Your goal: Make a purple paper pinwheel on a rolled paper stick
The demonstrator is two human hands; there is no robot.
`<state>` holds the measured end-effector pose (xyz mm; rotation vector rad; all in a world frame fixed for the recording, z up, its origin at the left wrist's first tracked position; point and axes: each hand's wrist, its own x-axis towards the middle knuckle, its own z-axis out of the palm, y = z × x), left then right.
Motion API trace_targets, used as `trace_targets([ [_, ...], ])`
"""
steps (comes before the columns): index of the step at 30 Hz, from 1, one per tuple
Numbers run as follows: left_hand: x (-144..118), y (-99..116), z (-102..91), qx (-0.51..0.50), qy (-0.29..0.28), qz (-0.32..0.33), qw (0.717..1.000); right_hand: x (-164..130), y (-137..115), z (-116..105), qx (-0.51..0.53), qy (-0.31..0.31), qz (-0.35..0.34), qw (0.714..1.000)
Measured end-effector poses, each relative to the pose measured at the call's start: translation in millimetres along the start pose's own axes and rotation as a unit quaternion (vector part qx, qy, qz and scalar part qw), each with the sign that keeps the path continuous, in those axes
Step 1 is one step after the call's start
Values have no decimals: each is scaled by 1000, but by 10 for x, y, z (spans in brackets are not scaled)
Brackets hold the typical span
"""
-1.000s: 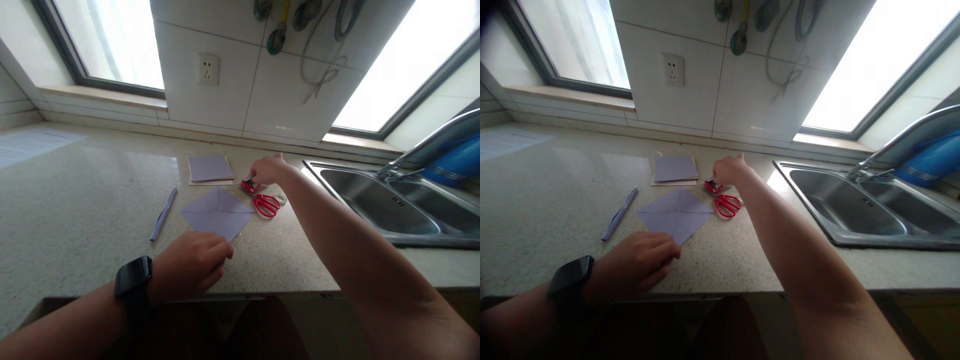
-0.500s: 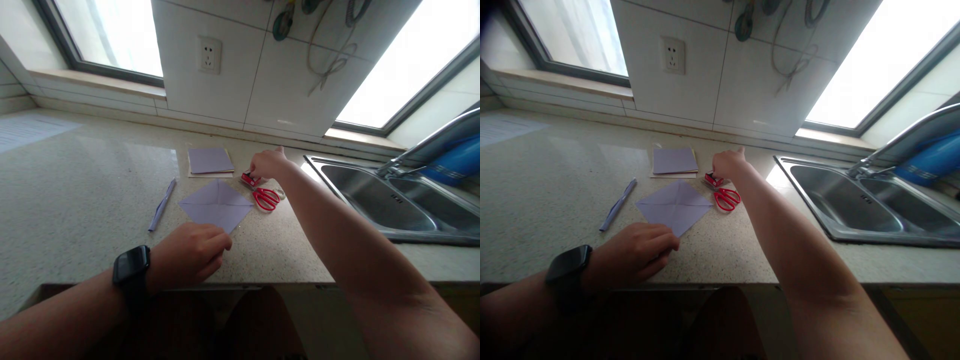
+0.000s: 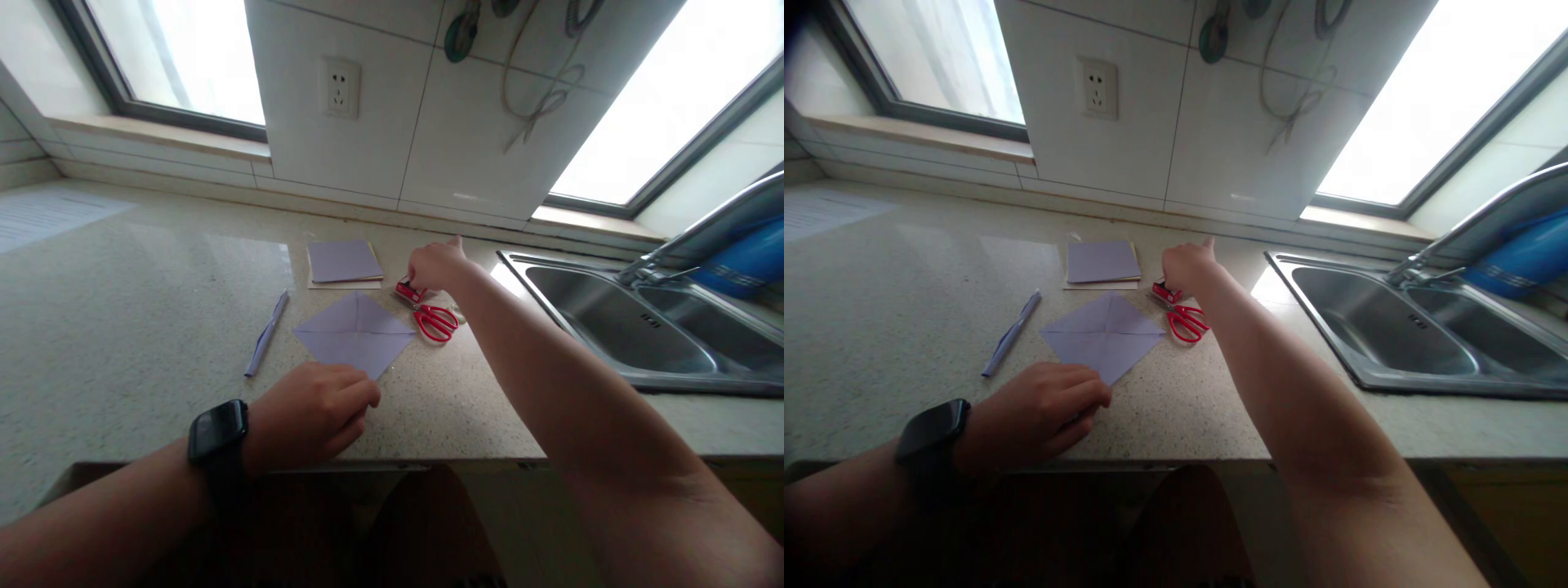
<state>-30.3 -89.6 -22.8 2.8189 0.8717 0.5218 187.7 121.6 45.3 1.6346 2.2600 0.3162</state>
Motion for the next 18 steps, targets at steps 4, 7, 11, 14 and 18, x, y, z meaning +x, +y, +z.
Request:
trace_targets([
  [4, 13, 2, -9, 1, 5, 0, 1000, -3, -9, 13, -3, 9, 2, 1000],
  [7, 19, 0, -11, -2, 2, -2, 1000, -11, -19, 13, -2, 12, -1, 1000],
  [11, 14, -2, -3, 1, 3, -1, 1000, -25, -30, -1, 3, 12, -5, 1000],
  [14, 12, -5, 1, -1, 8, 5, 1000, -42, -30, -25, 11, 11, -8, 1000],
  [18, 16, -6, -2, -1, 10, 5, 1000, -97, -3, -85, 33, 20, -14, 999],
])
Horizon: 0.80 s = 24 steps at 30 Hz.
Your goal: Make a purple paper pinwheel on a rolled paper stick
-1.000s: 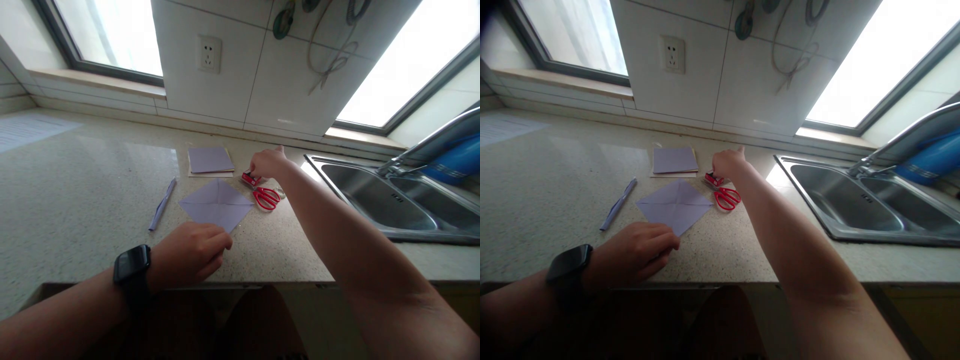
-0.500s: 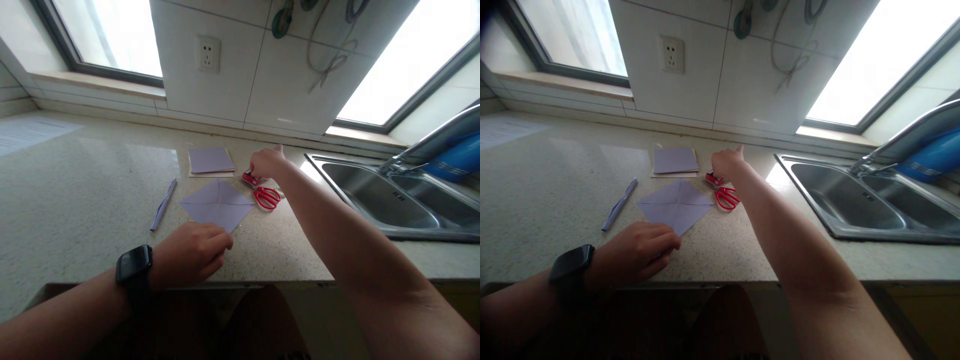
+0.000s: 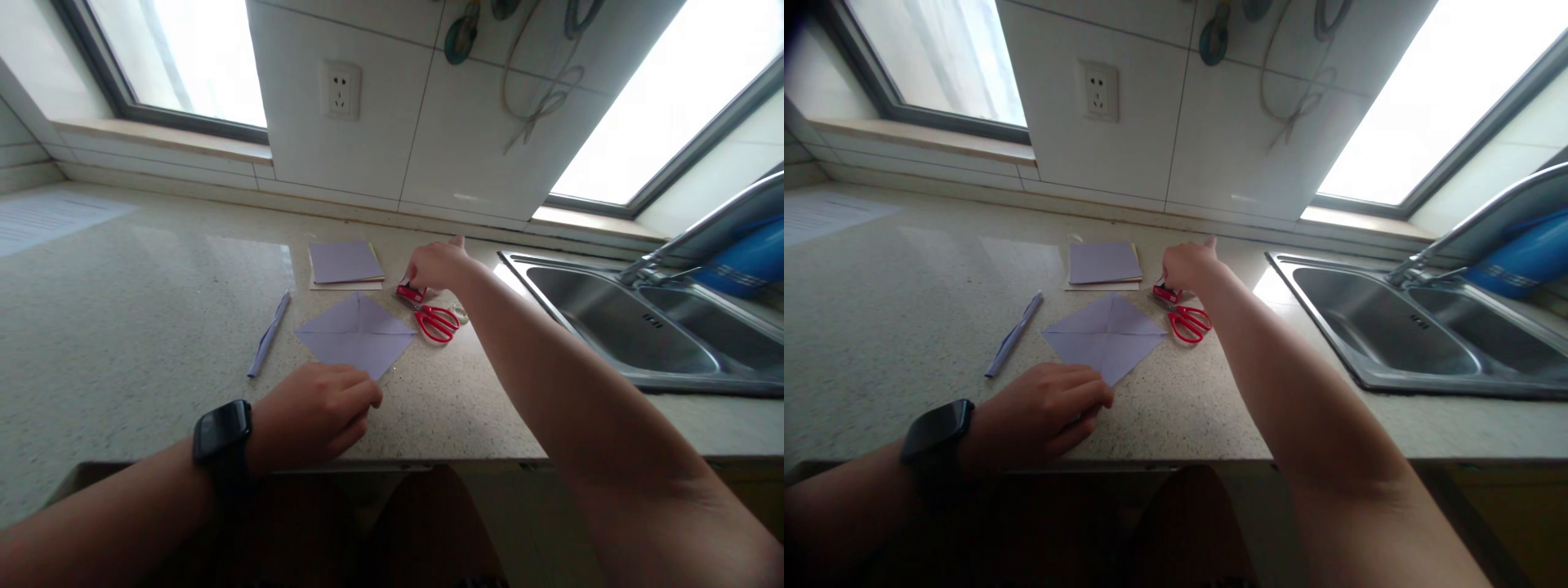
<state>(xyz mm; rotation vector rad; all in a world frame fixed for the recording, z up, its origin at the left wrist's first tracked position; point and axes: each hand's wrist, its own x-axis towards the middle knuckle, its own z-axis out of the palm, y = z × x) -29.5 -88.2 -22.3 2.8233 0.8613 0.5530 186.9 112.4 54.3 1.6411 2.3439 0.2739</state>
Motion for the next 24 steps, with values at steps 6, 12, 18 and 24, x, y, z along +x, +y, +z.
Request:
trace_targets([
  [6, -9, 1, -9, -3, -7, -9, 1000, -209, 99, -142, 35, 56, -12, 998],
  [12, -8, 1, -8, -5, 1, -21, 1000, -634, 178, -122, 163, 201, -179, 949],
  [18, 12, -4, -41, 36, 96, -104, 989, -956, 13, 284, 292, 266, -224, 891],
  [24, 43, -247, -139, 71, 142, -231, 960, -923, -106, 680, 356, 300, -244, 851],
])
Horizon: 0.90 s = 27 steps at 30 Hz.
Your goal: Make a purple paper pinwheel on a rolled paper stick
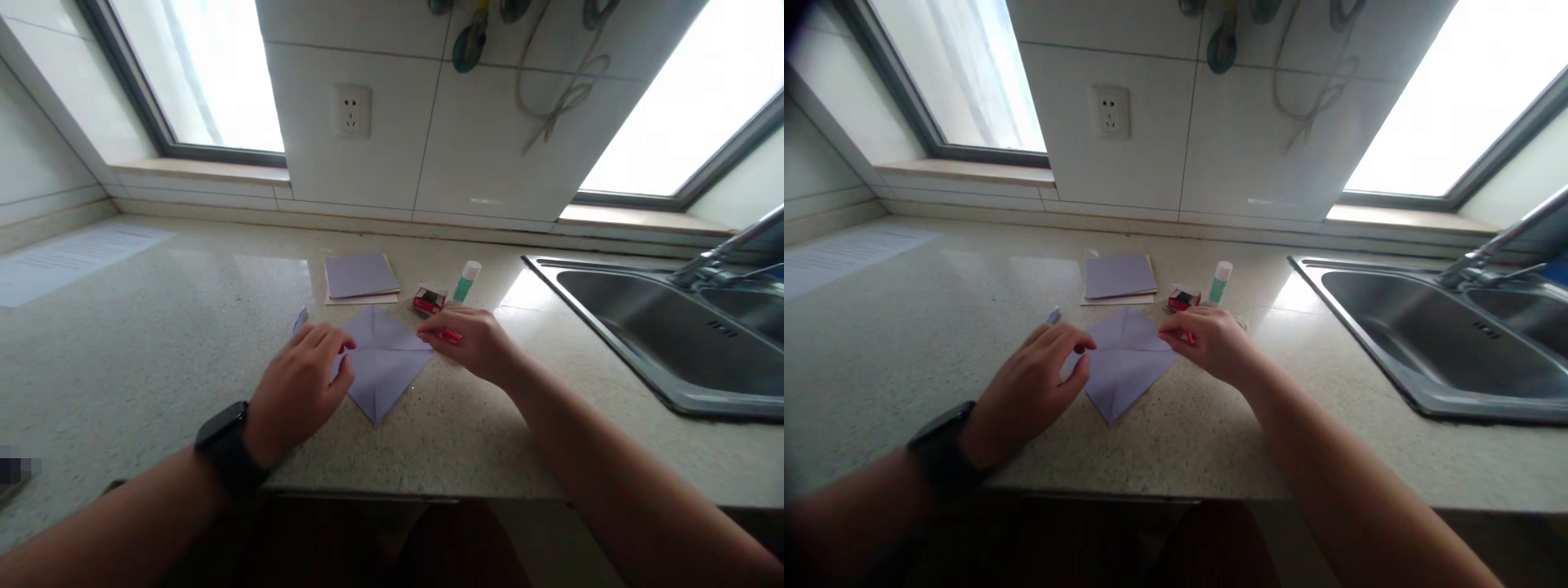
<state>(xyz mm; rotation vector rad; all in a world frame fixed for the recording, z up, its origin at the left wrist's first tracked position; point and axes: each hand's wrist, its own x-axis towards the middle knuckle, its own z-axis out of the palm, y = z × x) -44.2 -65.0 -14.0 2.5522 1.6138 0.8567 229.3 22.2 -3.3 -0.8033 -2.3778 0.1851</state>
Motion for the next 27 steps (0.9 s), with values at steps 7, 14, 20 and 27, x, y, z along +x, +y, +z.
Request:
trace_targets([
  [7, -26, 54, 13, -49, -109, 74, 990, -33, 56, -23, 22, -19, 34, 999],
  [14, -54, 108, 44, -29, -107, 76, 991, -62, 114, -17, 34, -34, 23, 999],
  [20, -54, 115, 23, -38, -86, 63, 994, -81, 116, 2, 58, -42, 19, 997],
  [27, -61, 128, 3, -33, -64, 51, 996, -65, 11, -19, 90, -7, 49, 995],
])
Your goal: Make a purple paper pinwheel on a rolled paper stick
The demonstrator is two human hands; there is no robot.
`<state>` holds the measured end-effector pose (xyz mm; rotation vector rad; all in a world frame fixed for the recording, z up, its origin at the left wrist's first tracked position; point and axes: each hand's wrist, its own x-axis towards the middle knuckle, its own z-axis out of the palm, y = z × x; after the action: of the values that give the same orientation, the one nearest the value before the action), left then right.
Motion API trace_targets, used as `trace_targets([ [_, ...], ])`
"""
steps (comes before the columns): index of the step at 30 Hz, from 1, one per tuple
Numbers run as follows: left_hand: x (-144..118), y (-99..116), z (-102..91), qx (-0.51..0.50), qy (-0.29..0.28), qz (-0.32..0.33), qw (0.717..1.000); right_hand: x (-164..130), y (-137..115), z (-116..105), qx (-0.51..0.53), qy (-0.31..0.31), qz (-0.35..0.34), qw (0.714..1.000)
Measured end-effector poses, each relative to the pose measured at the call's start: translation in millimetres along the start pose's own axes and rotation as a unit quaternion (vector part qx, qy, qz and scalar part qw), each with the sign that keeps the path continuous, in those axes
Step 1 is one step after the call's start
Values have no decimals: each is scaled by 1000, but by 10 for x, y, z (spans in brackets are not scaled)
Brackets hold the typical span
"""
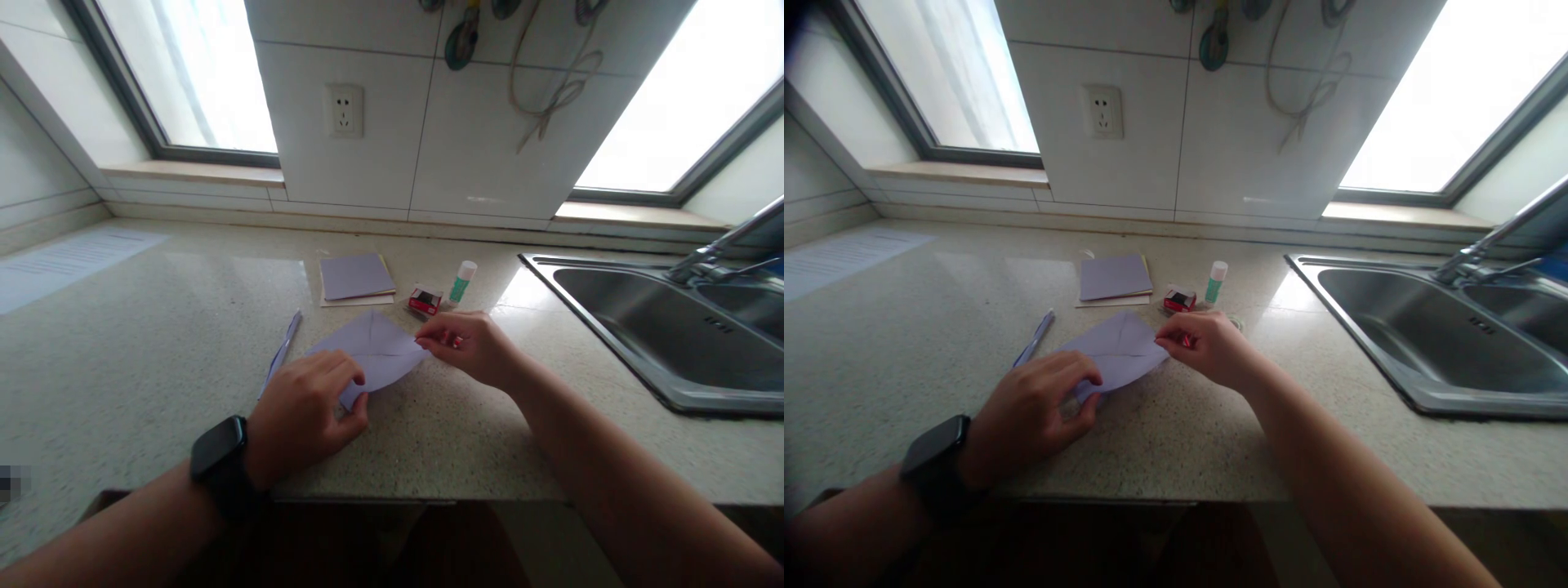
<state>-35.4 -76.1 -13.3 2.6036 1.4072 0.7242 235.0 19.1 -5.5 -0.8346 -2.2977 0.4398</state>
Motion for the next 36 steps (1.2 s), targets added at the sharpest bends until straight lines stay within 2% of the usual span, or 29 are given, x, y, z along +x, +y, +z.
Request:
trace_targets([
  [5, -8, -3, 15, -6, 1, -8, 1000, -14, -49, 49, 86, 23, 35, 995],
  [11, -3, 4, 20, -31, -3, -43, 999, -18, -149, 155, 246, 5, 78, 966],
  [14, -2, 5, 21, -36, 1, -44, 998, 3, -243, 197, 278, -17, 63, 958],
  [19, -5, 10, 33, -43, -7, -51, 998, 53, -386, 265, 308, -63, -5, 949],
  [26, 4, 61, 4, -66, -10, -47, 997, 69, -366, 342, 326, -88, 15, 941],
  [31, -2, 59, -19, -87, 26, -71, 993, 60, -325, 310, 342, -87, 47, 935],
  [36, -6, -37, -7, -131, 93, -137, 977, 66, -277, 247, 373, -60, 60, 924],
])
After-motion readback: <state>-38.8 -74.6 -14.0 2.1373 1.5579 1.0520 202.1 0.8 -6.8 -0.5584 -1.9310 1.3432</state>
